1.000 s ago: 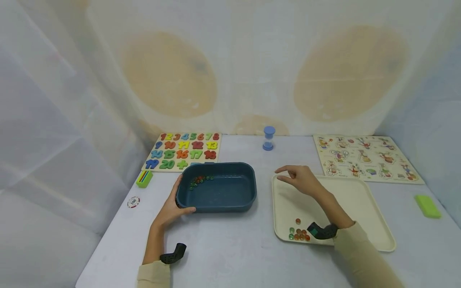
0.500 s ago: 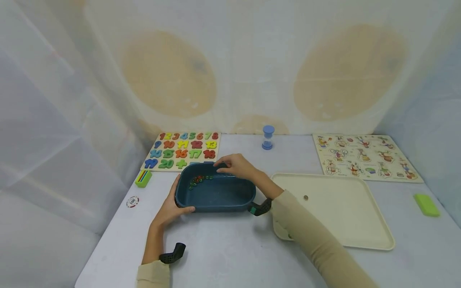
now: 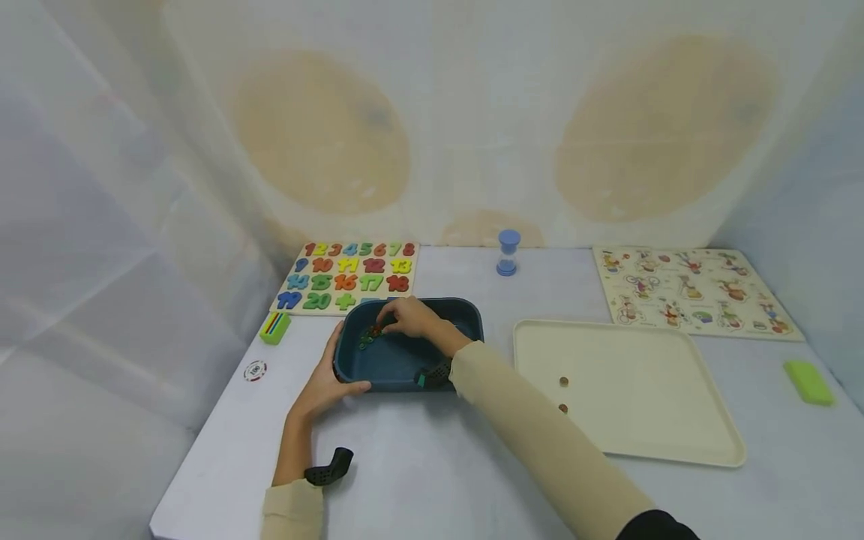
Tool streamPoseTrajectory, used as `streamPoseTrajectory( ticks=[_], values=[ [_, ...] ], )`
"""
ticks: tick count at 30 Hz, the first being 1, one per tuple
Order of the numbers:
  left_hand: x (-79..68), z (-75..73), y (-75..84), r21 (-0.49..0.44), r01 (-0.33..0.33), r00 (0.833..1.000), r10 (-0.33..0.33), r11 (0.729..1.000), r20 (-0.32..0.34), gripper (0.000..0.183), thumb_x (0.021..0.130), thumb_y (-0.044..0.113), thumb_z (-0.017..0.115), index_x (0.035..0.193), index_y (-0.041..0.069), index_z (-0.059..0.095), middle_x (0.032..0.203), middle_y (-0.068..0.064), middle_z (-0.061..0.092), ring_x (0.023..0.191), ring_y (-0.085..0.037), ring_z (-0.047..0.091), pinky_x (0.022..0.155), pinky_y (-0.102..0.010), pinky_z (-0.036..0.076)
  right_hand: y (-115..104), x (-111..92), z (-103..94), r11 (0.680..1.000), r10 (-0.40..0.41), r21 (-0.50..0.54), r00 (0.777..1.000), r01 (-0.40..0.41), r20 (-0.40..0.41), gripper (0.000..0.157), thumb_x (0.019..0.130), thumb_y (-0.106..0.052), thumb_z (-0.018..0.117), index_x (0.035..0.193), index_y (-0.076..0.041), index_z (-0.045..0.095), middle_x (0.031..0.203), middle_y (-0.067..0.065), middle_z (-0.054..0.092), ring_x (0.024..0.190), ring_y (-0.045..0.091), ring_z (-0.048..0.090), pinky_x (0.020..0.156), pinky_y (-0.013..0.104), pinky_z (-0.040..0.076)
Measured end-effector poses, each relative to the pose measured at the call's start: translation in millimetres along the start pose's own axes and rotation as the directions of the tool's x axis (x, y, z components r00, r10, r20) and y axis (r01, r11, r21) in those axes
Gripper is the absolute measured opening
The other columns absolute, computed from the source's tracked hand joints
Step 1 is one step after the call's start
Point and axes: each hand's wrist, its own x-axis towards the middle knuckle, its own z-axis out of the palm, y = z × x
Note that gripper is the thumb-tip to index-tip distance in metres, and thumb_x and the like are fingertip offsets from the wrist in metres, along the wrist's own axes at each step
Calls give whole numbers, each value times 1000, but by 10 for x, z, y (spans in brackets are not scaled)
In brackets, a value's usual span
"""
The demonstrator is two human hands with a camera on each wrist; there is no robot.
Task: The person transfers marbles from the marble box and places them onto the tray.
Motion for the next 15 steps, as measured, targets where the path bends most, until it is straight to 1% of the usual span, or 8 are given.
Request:
streamPoseTrajectory(
  ticks=[2, 3, 5, 8, 10, 13, 15],
  values=[
    [32, 2, -76, 15, -6, 1000, 6, 1000, -7, 110, 66, 17, 79, 142, 40, 2, 150, -1, 9, 134, -32, 15, 100, -61, 20, -8, 9, 29, 1000, 4, -15, 1000, -3, 12, 21, 82, -23, 66, 102, -17, 67, 94, -1, 65, 56, 7, 48, 55, 20, 40],
    [45, 4, -108, 23, -11, 1000, 11, 1000, -10, 110, 66, 18, 79, 141, 42, 2, 150, 0, 9, 134, -31, 15, 100, -61, 20, -14, 12, 41, 1000, 12, -22, 1000, -11, 19, 20, 82, -23, 66, 101, -18, 67, 99, -3, 65, 59, 7, 51, 57, 20, 41],
    [59, 10, -151, 37, -26, 1000, 26, 999, -16, 110, 66, 20, 79, 140, 43, 2, 150, 0, 9, 134, -31, 15, 100, -61, 20, -21, 13, 61, 999, 38, -39, 999, -36, 33, 18, 82, -24, 66, 99, -20, 67, 98, -3, 64, 65, 7, 53, 60, 21, 43],
    [65, 12, -174, 42, -39, 999, 40, 998, -22, 111, 64, 23, 80, 140, 43, 2, 150, 1, 9, 134, -32, 15, 99, -62, 20, -31, 1, 66, 998, 54, -44, 998, -53, 30, 17, 81, -25, 66, 97, -20, 67, 92, -4, 64, 65, 7, 54, 60, 21, 44],
    [63, 13, -174, 42, -40, 999, 41, 998, -24, 111, 64, 24, 80, 141, 43, 2, 150, 1, 9, 134, -31, 14, 99, -62, 19, -34, -24, 35, 999, 27, -32, 1000, -27, -2, 16, 82, -26, 65, 96, -20, 67, 87, -5, 64, 63, 4, 52, 58, 19, 42],
    [62, 12, -172, 44, -40, 999, 41, 998, -28, 111, 64, 23, 80, 142, 40, 2, 150, 1, 9, 134, -31, 15, 100, -61, 20, -49, -142, -104, 999, -41, 19, 996, 43, -78, 18, 83, -27, 64, 97, -16, 67, 70, -4, 59, 53, 4, 42, 52, 17, 35],
    [61, 11, -171, 44, -43, 999, 44, 998, -28, 110, 65, 22, 79, 142, 38, 2, 150, 1, 10, 134, -31, 15, 100, -62, 20, -59, -307, -260, 995, -76, 61, 988, 85, -136, 19, 83, -27, 63, 97, -15, 67, 58, -2, 51, 48, 6, 35, 49, 19, 30]
  ],
)
